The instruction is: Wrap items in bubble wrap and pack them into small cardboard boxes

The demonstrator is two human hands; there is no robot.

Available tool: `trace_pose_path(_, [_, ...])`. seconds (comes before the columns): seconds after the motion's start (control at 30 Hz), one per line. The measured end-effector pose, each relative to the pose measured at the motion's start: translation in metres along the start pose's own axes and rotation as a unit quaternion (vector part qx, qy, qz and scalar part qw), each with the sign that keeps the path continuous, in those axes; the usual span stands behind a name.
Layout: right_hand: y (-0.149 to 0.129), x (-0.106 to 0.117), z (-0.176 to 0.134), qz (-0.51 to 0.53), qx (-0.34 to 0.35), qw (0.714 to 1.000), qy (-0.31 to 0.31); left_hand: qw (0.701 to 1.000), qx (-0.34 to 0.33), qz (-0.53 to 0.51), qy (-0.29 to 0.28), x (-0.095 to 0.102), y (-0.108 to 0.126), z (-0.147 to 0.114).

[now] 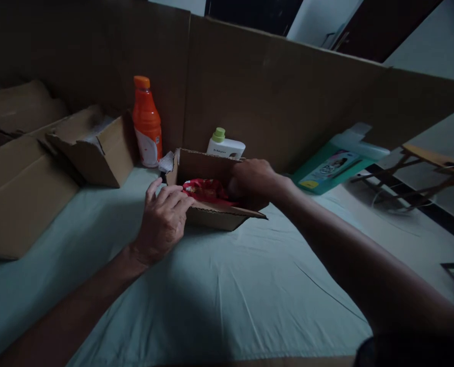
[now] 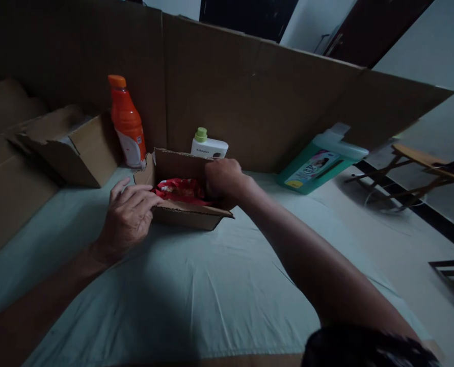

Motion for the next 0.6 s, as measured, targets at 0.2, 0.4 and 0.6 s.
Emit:
trace_pose_path(0.2, [-0.002, -0.004, -0.009, -0.051, 0.060, 0.991, -0.110, 0.999, -0.001, -0.022, 0.028, 0.005, 0.000, -0.006])
trace_pose_path(0.4, [0.081, 0.023, -0.123, 0.127, -0.104, 0.972, 0.166, 0.981, 0.136, -0.121, 0.072, 0.007, -0.031, -0.041])
trace_pose_path(0.6, [0.043, -0.106, -0.107, 0.495, -0.080, 0.864, 0.043, 0.862, 0.353, -0.363, 0.034, -0.058, -0.059, -0.058])
Point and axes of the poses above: each hand's wrist, its own z-axis towards the middle knuckle, its own x-axis out of the back of the hand, y = z × x, the point moved 5 cm from there along z, towards the middle knuckle, and after that the axes turned 5 degrees about -z, right-handed, at the moved point
